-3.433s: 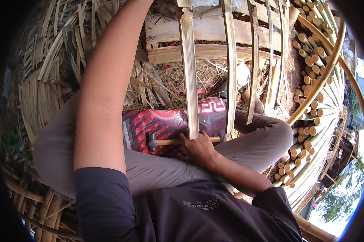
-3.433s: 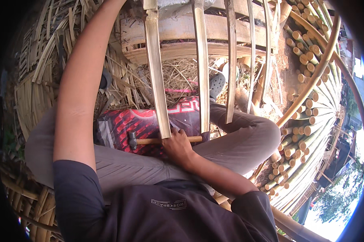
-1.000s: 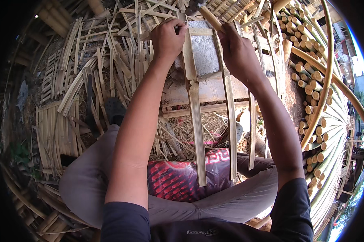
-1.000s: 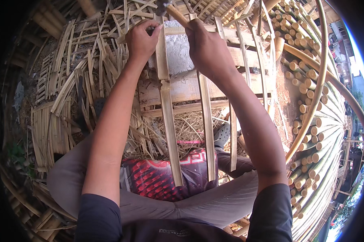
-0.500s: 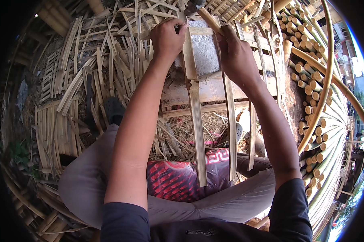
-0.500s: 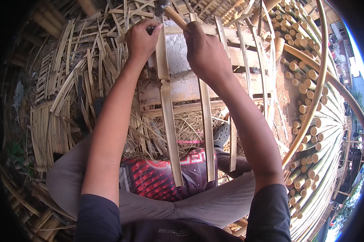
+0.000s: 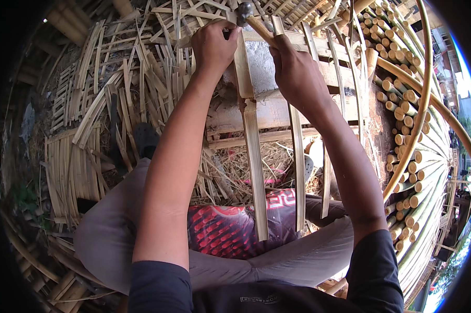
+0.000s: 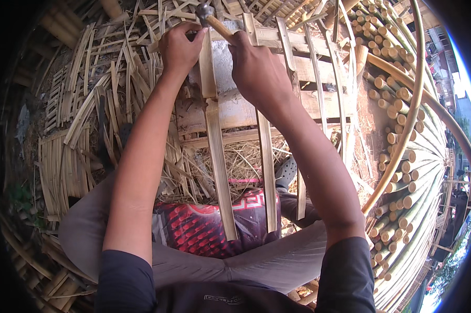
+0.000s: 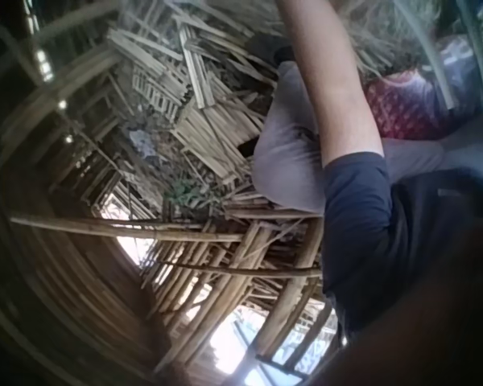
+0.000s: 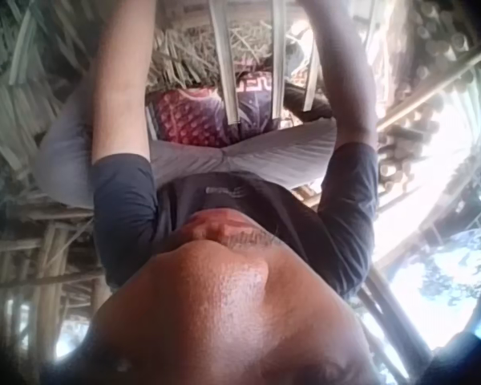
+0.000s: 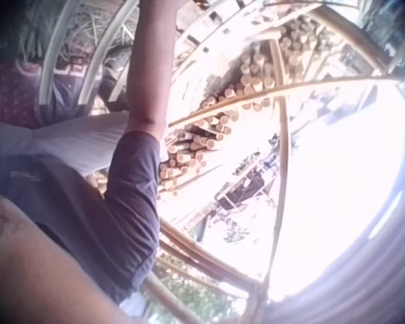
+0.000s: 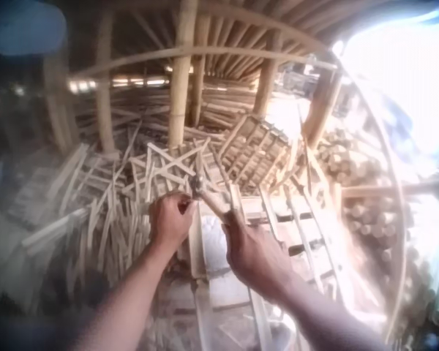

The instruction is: The person constructs a wooden lattice by positioning bamboo strips over a frame and hammering nails into the joints.

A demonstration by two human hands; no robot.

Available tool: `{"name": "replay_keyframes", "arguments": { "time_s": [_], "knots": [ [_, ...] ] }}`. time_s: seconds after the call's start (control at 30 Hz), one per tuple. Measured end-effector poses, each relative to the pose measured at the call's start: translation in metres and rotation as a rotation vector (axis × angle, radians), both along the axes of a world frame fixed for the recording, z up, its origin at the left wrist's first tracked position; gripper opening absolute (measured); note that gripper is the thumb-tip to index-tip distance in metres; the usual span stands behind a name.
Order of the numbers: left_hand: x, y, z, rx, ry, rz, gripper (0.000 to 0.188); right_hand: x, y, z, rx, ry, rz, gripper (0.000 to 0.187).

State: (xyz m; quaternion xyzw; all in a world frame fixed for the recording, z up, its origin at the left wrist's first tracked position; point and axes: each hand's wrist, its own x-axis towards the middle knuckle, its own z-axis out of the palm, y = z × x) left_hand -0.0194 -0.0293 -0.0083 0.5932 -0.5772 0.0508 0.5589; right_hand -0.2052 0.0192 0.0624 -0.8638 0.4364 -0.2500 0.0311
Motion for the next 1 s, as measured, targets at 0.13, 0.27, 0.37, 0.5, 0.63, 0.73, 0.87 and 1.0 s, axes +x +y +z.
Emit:
{"name": "replay_keyframes", "arguments": {
  "time_s": [0.13,0.27,0.37,0.5,0.63,0.73,0.87,1.0],
  "knots": [
    [0.005,0.002,-0.001,0.052,-0.032,0.002,0.017,0.007,0.009,0.013,-0.028,-0.183,-0.008,0.016],
    [0.003,0.002,0.0,0.007,-0.017,0.007,0.016,0.006,0.002,0.007,-0.041,-0.1,-0.008,0.015],
    [0.005,0.001,0.002,-0.008,-0.021,0.001,0.016,0.011,-0.002,0.009,-0.026,-0.157,0.014,0.015],
    [-0.001,0.003,0.002,0.024,-0.024,0.004,0.016,0.009,-0.001,0.004,-0.059,-0.151,-0.012,0.015],
    [0.006,0.0,-0.005,-0.043,-0.021,-0.024,0.014,0.011,0.003,0.007,-0.035,-0.147,-0.017,0.016],
    [0.001,-0.001,0.001,0.011,-0.03,-0.037,0.018,0.01,0.007,0.007,-0.034,-0.263,-0.03,0.016],
    [0.01,-0.001,-0.005,-0.084,-0.067,-0.002,0.017,0.01,0.0,0.005,0.017,-0.083,-0.001,0.014],
    [0.003,0.003,0.0,0.026,-0.033,-0.047,0.017,0.012,0.015,0.013,-0.032,-0.181,-0.056,0.018]
  ]
}}
